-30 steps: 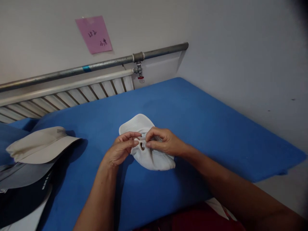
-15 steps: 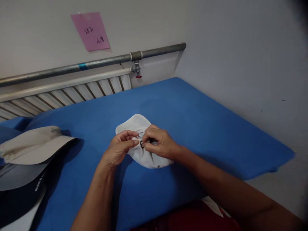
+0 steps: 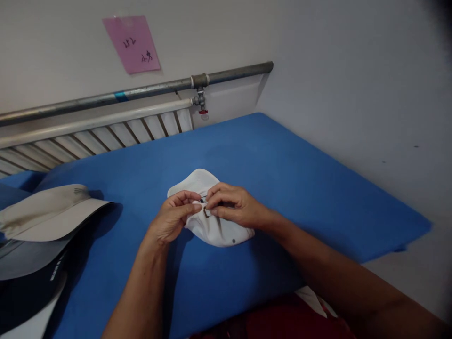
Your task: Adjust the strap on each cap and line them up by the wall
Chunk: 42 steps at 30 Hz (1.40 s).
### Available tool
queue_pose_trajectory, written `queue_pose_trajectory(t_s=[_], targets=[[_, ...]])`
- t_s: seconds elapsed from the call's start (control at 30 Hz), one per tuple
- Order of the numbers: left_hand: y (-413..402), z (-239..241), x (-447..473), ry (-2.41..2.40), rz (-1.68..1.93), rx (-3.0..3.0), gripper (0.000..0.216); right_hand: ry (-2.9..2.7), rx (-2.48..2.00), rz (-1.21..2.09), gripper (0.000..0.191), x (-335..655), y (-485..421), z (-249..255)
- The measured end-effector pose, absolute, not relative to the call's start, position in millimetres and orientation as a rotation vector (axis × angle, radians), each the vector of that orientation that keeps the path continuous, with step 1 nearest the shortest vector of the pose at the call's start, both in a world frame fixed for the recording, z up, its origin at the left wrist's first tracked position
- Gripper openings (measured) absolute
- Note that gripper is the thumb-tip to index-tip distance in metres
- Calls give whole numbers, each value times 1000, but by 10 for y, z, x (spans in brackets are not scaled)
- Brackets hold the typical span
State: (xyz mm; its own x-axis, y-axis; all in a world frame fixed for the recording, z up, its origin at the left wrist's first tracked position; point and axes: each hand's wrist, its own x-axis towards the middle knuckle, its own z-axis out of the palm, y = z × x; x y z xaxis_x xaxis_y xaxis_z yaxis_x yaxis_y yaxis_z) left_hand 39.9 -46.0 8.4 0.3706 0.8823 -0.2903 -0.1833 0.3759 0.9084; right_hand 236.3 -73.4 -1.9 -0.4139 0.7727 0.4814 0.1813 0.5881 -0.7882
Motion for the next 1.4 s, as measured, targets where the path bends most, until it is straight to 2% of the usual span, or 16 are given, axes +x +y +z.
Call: queue_pose_trajectory(t_s=[0.33, 0.5, 0.63, 0.77, 0.9, 1.1, 1.27, 1.4], targets=[[-462, 48, 368, 934, 812, 1002, 28, -1889, -828, 739, 12, 2228, -771, -62], [-456, 59, 317, 926, 813, 1012, 29, -1946, -946, 903, 22, 2342, -778, 63], [-448, 47, 270, 924, 803, 1036, 29, -1910, -1019, 1052, 15, 2410, -776, 102], [-440, 20, 210, 886, 755, 1149, 21, -1834, -1050, 1160, 14, 2411, -790, 112], [-442, 39, 167, 838, 724, 1500, 7, -1774, -1122, 1189, 12, 2424, -826, 171], [-509, 129, 213, 796, 528, 1605, 20, -1743, -1150, 1240, 13, 2477, -849, 253], [-561, 159, 217, 823, 439, 1495, 16, -1690, -1108, 1456, 20, 2532, -824, 252], [-575, 184, 230, 840, 392, 1555, 22, -1689, -1081, 1378, 15, 2494, -836, 234]])
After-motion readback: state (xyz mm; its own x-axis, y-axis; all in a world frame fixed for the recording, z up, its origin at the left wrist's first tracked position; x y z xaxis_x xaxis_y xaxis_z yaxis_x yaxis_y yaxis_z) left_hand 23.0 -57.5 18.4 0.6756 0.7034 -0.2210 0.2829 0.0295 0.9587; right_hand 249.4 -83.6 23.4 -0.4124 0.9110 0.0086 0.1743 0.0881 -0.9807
